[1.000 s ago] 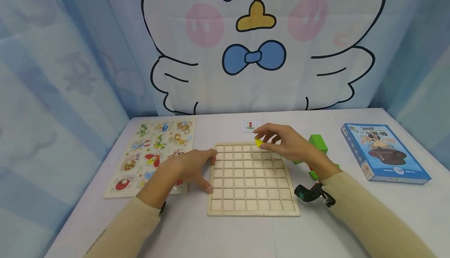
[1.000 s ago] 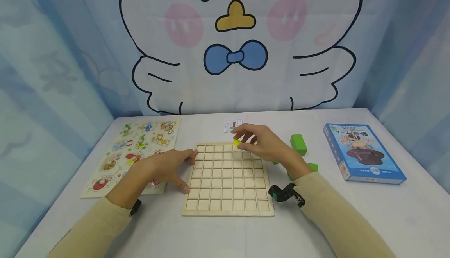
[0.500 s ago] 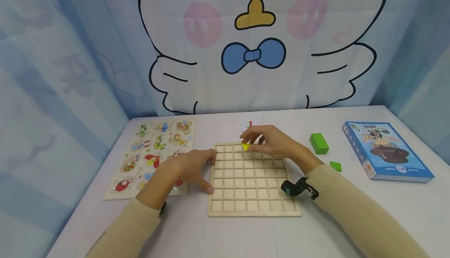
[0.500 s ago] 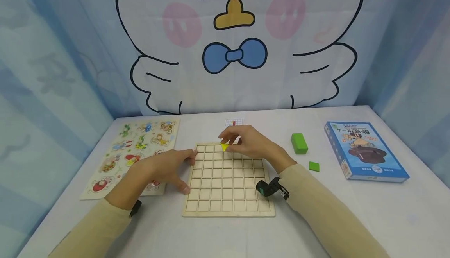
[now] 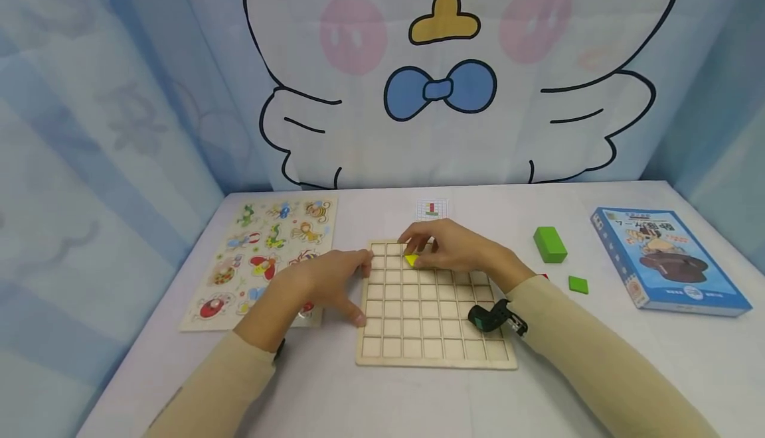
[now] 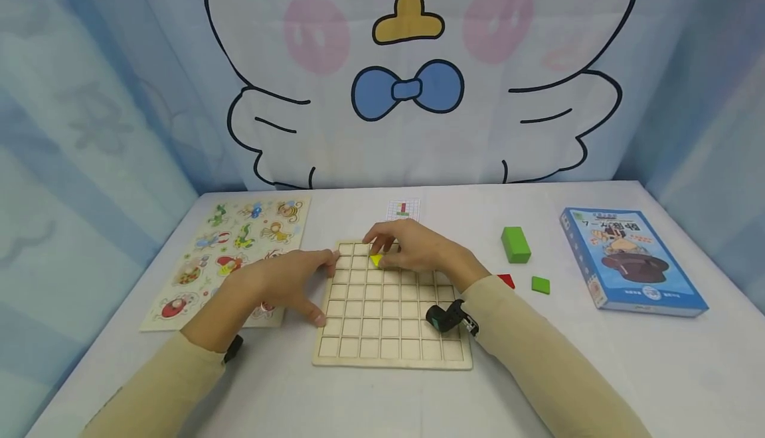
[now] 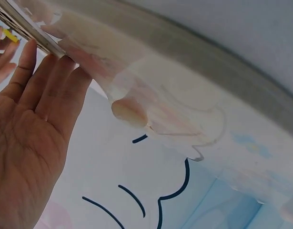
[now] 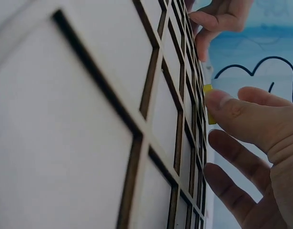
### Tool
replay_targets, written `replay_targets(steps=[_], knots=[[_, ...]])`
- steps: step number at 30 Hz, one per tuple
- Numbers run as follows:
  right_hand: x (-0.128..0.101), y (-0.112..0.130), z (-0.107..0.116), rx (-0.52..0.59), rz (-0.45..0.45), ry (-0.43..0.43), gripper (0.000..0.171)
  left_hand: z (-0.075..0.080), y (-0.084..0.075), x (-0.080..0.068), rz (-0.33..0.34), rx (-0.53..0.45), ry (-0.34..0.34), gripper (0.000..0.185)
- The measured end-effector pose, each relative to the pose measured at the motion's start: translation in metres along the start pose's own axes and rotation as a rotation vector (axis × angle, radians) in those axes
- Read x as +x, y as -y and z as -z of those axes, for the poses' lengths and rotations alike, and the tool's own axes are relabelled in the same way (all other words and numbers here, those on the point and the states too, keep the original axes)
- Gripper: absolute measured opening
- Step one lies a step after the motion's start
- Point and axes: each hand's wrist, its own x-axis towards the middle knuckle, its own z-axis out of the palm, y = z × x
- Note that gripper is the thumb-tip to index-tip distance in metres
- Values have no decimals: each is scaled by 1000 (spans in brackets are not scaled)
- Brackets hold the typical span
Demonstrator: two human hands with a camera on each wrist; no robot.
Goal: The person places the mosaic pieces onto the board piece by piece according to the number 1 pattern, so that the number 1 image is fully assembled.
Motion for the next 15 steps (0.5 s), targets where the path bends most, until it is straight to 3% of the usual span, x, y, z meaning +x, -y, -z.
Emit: replay_targets(steps=[9,15], knots=[[4,-1,-3,-66,4,30,40,1,-2,0,13,4,-3,69],[1,-2,-5,-68,-8,-11,37,-1,-1,-1,20,3,-2,69]])
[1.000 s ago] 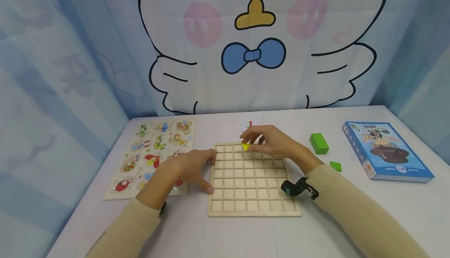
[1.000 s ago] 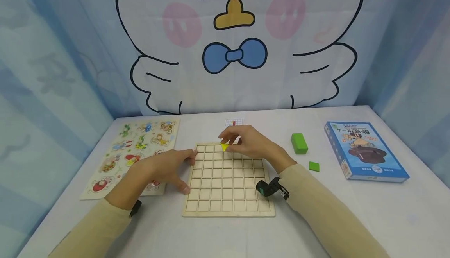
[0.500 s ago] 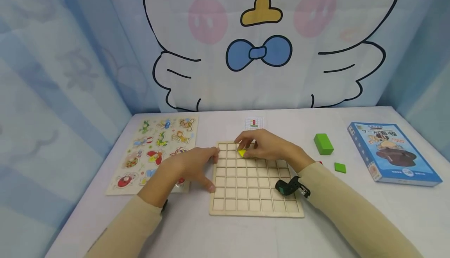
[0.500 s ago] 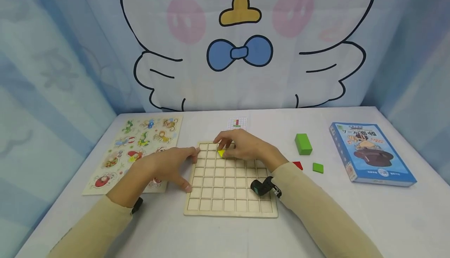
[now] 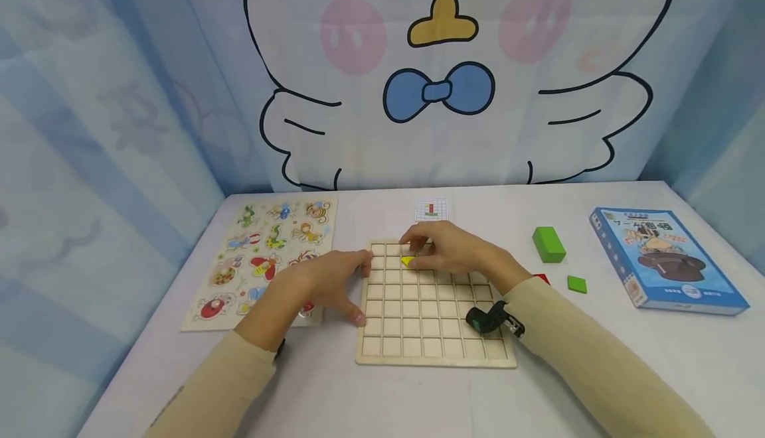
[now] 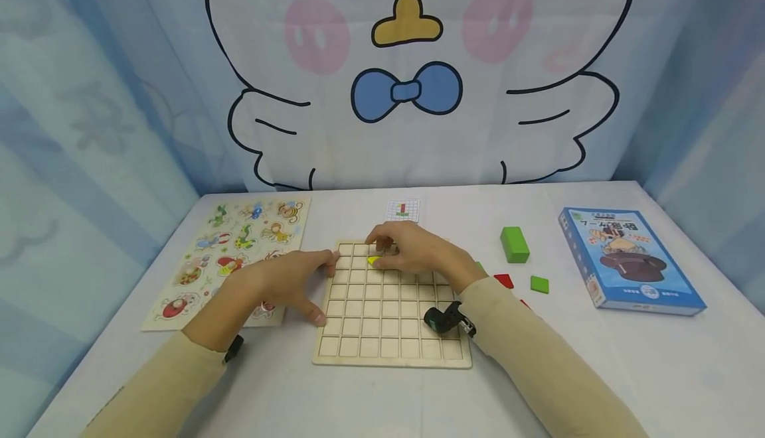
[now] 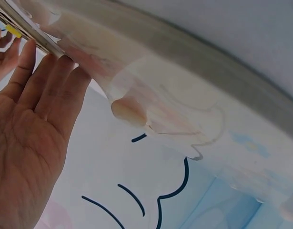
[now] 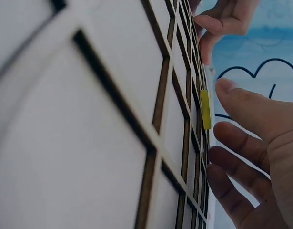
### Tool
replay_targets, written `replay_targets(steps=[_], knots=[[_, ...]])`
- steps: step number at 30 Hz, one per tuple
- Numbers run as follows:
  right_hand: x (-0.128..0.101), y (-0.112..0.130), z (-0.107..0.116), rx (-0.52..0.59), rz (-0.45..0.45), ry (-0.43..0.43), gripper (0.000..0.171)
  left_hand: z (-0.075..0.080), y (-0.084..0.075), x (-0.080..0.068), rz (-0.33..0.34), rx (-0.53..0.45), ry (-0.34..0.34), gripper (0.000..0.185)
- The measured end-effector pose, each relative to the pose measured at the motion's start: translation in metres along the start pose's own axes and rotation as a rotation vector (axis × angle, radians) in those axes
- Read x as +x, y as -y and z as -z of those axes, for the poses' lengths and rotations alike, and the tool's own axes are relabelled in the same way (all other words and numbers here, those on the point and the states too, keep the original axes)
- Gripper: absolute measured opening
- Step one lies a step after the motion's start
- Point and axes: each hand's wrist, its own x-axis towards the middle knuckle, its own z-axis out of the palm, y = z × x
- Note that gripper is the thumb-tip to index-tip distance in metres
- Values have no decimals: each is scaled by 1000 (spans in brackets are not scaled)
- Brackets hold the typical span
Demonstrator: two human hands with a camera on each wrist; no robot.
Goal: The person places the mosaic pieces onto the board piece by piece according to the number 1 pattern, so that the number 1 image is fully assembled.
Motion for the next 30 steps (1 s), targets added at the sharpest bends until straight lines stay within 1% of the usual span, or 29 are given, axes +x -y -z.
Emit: replay_targets(steps=[3,8,11,15,22,25,28,30], knots=[[2,0,-2,-31,4,-10,36,0,0,-1,9,4,2,69],[5,2,-3,-80,7,2,30,-1,-1,-2,11,-12,6,69],[4,1,-1,-70,-6,5,25,-1,-2,-1,5,-18,5,69],[2,-1,0,-46,-15,10,23,0,-1,0,-1,-6,-2,69],[-3,-5,5,-43,7,24,24,1,-4,5,-21,-4,-6,70],[-2,-3,6,-23,8,53,25,1,-4,4,-9,3,-5,70],[-3,1,6,-9,-14,87,29,1,-5,1,0,6,0,70],[-4,4,6,-21,-25,100,31,1,-5,0,-2,5,1,69]])
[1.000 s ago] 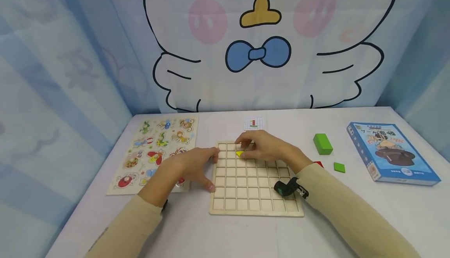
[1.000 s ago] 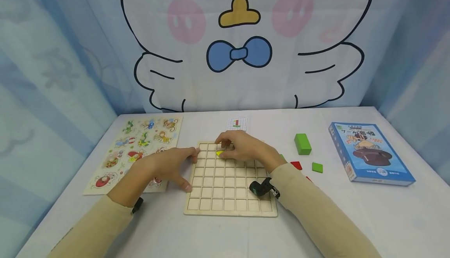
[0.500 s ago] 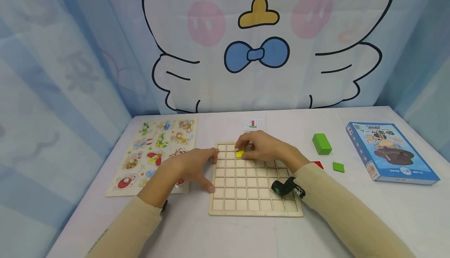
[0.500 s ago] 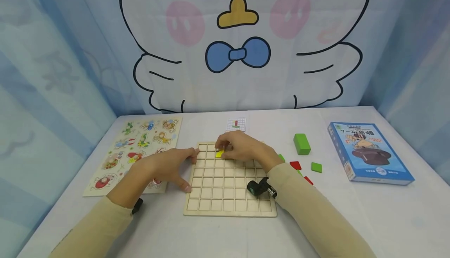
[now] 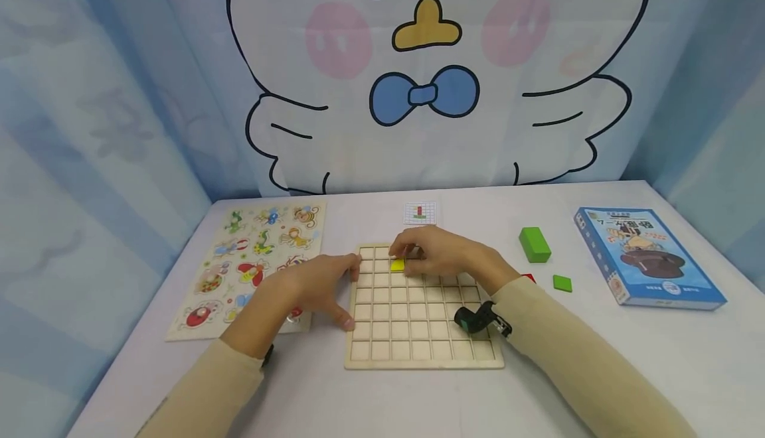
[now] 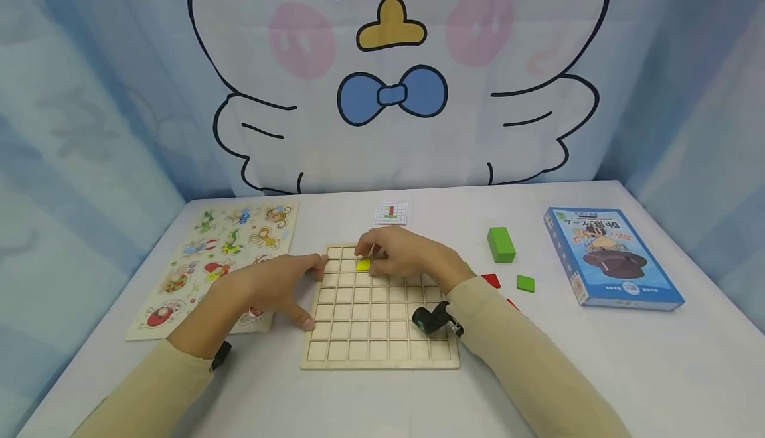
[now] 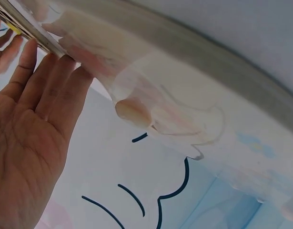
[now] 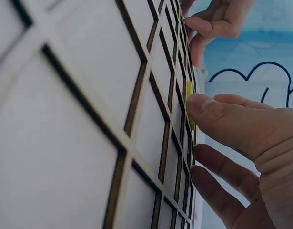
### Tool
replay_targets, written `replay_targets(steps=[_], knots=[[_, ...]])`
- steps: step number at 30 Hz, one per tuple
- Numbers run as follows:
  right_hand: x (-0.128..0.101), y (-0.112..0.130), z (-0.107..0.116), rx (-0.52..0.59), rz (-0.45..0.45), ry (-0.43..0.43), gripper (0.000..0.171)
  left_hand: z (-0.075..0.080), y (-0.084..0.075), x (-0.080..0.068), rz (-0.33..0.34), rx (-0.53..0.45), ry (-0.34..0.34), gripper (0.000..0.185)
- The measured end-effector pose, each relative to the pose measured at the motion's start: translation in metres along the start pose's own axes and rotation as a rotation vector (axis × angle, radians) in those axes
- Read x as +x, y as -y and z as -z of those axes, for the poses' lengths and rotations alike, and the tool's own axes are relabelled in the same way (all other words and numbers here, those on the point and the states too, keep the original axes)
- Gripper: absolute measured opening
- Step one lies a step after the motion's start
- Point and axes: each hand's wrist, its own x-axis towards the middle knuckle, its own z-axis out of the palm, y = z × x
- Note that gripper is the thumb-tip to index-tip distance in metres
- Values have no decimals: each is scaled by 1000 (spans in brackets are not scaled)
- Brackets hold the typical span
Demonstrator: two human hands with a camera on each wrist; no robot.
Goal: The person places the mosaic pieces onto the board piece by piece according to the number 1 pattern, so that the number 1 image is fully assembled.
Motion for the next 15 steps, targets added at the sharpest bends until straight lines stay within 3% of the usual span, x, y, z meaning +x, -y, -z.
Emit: replay_targets(steps=[9,15], knots=[[-7,8,3,-32,-21,21,36,0,2,0,1,-7,-3,70],[-24,15,6,-25,-14,-14,40,-2,2,1,-11,-9,-8,70]])
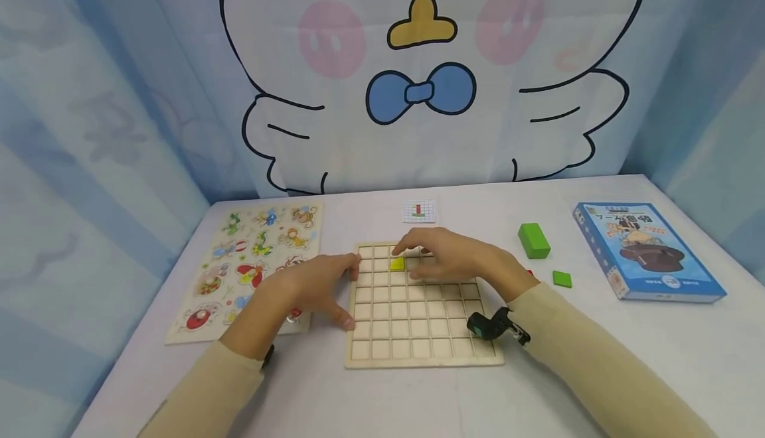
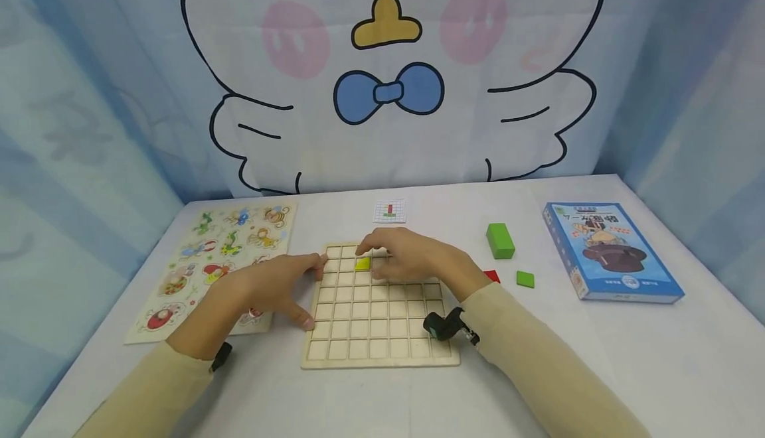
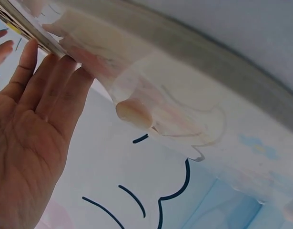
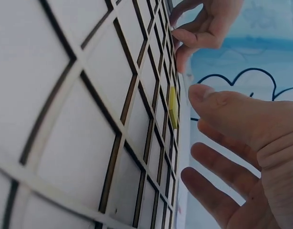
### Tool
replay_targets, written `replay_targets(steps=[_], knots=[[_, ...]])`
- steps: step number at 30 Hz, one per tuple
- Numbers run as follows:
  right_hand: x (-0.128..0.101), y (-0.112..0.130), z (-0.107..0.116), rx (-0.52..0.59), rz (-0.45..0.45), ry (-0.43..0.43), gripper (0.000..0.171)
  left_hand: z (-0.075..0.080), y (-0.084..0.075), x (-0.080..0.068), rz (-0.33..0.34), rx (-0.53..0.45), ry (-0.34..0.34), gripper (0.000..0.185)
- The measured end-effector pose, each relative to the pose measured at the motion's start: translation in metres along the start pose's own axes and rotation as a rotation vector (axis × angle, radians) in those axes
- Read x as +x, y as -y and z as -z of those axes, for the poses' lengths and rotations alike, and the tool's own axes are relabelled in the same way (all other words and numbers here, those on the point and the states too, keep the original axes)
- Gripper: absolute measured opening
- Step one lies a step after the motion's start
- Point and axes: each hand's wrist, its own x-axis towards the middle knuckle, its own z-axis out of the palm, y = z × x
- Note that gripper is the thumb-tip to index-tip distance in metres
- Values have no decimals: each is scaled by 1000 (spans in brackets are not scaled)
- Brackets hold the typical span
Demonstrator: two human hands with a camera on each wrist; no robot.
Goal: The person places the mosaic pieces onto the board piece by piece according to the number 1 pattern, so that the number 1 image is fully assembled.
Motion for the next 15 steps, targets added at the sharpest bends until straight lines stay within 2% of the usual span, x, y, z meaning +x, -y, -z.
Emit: replay_targets(steps=[15], knots=[[-36,-2,8,-53,71,-99,39,0,-2,-3,8,-30,-3,70]])
